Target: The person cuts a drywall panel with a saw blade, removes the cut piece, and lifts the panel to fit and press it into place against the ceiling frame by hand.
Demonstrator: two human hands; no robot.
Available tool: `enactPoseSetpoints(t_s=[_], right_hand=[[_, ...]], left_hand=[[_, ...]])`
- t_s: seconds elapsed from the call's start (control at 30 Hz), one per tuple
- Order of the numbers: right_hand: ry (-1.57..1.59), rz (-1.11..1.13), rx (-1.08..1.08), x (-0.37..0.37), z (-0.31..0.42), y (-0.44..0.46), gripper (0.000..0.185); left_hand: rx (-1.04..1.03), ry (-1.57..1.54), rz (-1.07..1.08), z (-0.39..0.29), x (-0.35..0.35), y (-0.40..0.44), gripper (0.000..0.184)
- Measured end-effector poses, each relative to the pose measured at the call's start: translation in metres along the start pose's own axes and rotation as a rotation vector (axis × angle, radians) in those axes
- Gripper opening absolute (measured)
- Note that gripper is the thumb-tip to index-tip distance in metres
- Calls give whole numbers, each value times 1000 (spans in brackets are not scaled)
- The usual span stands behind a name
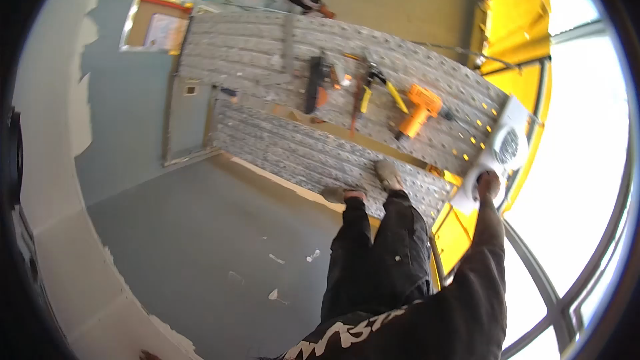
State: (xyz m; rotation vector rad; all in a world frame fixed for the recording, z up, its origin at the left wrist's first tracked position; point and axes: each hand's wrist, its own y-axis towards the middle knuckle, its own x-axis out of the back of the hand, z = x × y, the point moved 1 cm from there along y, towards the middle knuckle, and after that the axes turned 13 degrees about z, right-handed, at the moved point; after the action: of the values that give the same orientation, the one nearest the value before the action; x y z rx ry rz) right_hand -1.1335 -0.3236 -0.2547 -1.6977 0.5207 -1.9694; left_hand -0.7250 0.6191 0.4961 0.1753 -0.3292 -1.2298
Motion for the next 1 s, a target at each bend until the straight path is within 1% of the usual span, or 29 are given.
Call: enactPoseSetpoints(t_s=[0.07,0.1,0.13,0.17,0.2,0.3,0.33,0.4,0.47,0.5,0.57,0.6,0.63,0.67,0.7,0.73,0.77,0.8,0.83,0.87,0.9,0.93,0.97,1.0], right_hand=[[-82,3,-10,-1,-4,7,36],[-133,-13,25,-1,-4,7,37],[-187,-21,20,5,4,0,37],[-180,-13,-10,9,9,-4,36],[-166,-4,-37,13,14,-7,36],[-129,27,-114,23,31,-24,34],[-118,40,-137,24,31,-28,34],[-69,-47,-86,21,27,-30,34],[-30,-120,-30,26,24,-32,32],[-16,-150,-55,31,33,-37,32],[-1,-201,-97,47,44,-55,32],[36,-209,-62,48,37,-54,32],[120,-189,-81,53,37,-61,34],[99,-176,-58,47,16,-51,36],[136,-178,-112,56,22,-62,37],[136,-300,-127,53,24,-65,37],[201,-248,-151,61,33,-71,36],[214,-188,-162,66,42,-75,33],[205,-218,-70,65,55,-80,31],[282,-264,0,61,78,-86,32],[406,-386,233,46,99,-83,25],[353,-190,164,87,176,-145,23],[447,-120,371,56,182,-119,23],[274,-242,633,40,213,-118,18]], left_hand=[[-29,68,-60,-2,-14,6,40],[0,82,-44,-4,-19,5,40],[90,-29,26,-5,-10,3,42],[187,-132,87,-13,26,-5,45],[264,-240,145,-18,42,-13,49],[288,-262,113,-20,39,-13,51],[278,-259,140,-18,37,-12,51],[258,-256,199,-15,34,-8,52],[203,-353,215,-5,5,3,51],[179,-405,225,0,-15,9,51],[217,-450,235,2,-13,1,49],[251,-486,242,-6,17,-9,48],[265,-542,248,-14,40,-13,47],[273,-595,253,-17,55,-17,46],[274,-569,167,-16,31,-13,43],[288,-580,89,-16,12,-9,42],[307,-587,14,-16,-3,-9,42],[318,-614,-66,-17,1,-14,42],[325,-640,-144,-19,10,-15,42],[306,-693,-86,-18,15,-18,41],[283,-750,-35,-15,19,-17,40],[278,-783,-31,-14,25,-17,39],[275,-816,-29,-13,31,-19,38],[268,-849,-31,-12,33,-20,37]])
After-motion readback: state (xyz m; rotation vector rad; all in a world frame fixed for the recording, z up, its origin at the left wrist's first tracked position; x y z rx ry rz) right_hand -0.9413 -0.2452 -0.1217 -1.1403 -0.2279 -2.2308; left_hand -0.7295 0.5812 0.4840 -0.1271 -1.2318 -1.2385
